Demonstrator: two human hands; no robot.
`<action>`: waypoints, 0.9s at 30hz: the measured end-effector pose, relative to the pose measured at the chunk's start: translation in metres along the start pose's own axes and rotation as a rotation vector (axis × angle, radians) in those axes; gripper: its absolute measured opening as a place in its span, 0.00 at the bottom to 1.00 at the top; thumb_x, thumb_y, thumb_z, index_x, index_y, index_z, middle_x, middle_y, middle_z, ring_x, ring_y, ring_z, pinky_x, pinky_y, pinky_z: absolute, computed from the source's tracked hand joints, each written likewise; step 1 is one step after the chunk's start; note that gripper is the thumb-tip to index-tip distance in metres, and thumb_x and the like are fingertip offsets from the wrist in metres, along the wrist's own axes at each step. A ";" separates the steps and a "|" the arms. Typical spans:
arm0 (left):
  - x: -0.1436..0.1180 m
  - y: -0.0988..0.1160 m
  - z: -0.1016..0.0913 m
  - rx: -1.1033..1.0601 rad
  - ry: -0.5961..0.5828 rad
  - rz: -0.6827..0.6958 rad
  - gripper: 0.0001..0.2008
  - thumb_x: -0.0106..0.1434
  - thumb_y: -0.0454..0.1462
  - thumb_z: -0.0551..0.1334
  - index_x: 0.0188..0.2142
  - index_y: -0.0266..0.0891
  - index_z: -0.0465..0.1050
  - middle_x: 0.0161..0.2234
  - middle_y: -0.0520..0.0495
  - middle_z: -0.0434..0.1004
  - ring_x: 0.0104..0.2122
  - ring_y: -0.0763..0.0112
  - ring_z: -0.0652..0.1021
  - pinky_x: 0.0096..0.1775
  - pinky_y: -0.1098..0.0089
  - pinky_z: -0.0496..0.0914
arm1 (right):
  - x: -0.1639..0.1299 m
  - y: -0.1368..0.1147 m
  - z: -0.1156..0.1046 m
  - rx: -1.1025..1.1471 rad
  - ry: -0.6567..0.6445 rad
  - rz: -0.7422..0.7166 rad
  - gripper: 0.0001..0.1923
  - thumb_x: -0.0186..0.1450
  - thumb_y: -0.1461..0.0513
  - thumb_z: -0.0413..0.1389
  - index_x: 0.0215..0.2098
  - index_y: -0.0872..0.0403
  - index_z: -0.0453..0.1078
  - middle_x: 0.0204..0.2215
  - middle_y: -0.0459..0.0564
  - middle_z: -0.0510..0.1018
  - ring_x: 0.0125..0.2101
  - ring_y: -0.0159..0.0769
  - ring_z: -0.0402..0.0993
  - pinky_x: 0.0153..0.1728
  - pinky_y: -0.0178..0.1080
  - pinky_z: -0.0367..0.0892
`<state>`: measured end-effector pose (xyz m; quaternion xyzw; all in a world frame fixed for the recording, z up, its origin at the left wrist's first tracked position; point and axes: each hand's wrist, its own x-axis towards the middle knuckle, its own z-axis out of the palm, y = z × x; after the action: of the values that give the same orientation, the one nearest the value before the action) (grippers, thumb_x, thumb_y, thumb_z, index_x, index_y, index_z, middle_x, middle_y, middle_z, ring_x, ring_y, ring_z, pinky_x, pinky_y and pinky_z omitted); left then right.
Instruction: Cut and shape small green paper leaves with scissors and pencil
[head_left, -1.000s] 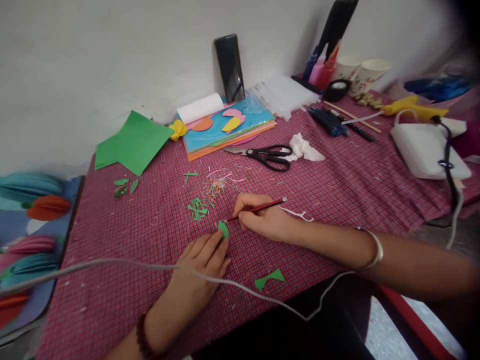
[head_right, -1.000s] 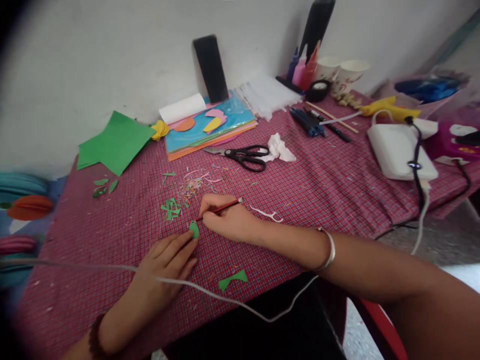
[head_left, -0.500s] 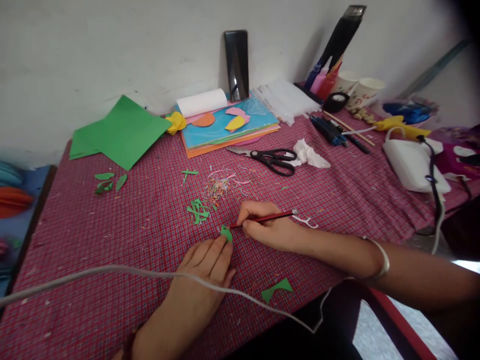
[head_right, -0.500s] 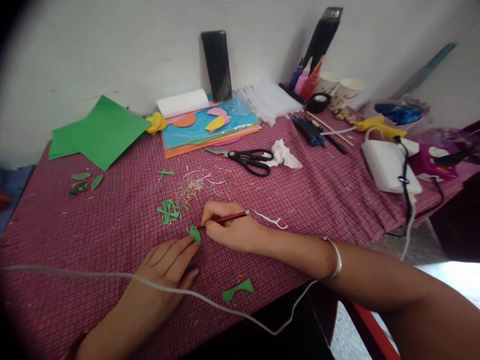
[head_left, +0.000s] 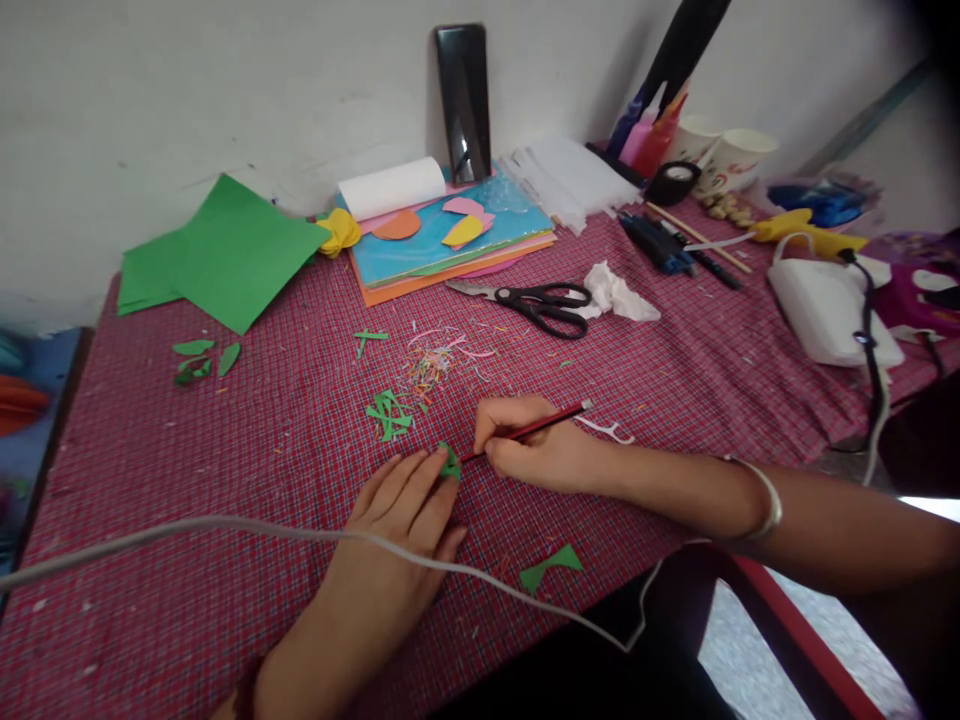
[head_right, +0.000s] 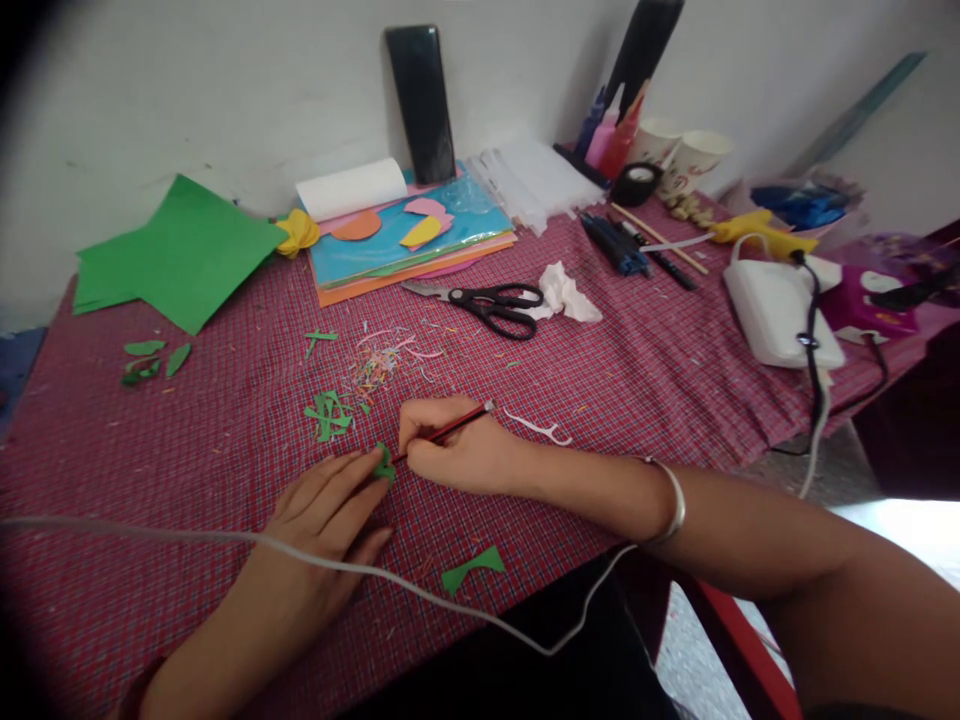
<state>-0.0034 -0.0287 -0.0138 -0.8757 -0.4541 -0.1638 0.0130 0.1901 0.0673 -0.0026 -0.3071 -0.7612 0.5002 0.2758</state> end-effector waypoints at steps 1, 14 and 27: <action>0.000 0.000 0.000 -0.012 -0.007 0.003 0.14 0.62 0.34 0.59 0.47 0.34 0.69 0.52 0.36 0.72 0.51 0.53 0.71 0.50 0.49 0.70 | 0.000 0.000 0.000 -0.001 -0.005 0.000 0.08 0.53 0.71 0.47 0.22 0.55 0.64 0.21 0.41 0.69 0.23 0.26 0.64 0.25 0.30 0.59; 0.000 -0.003 -0.005 -0.110 0.033 -0.015 0.24 0.61 0.32 0.57 0.56 0.27 0.58 0.51 0.34 0.72 0.54 0.54 0.70 0.55 0.47 0.65 | -0.002 0.002 -0.001 0.015 -0.066 -0.069 0.08 0.54 0.71 0.47 0.23 0.55 0.65 0.22 0.42 0.71 0.24 0.26 0.66 0.26 0.30 0.60; 0.000 -0.003 -0.009 -0.109 -0.044 -0.019 0.13 0.62 0.36 0.58 0.47 0.38 0.71 0.53 0.41 0.72 0.55 0.55 0.70 0.57 0.45 0.60 | -0.004 -0.003 -0.002 0.081 0.044 0.004 0.09 0.52 0.72 0.46 0.22 0.55 0.64 0.19 0.41 0.68 0.22 0.26 0.64 0.23 0.29 0.59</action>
<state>-0.0081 -0.0283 -0.0056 -0.8741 -0.4530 -0.1693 -0.0461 0.1941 0.0648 0.0000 -0.3082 -0.7334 0.5244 0.3035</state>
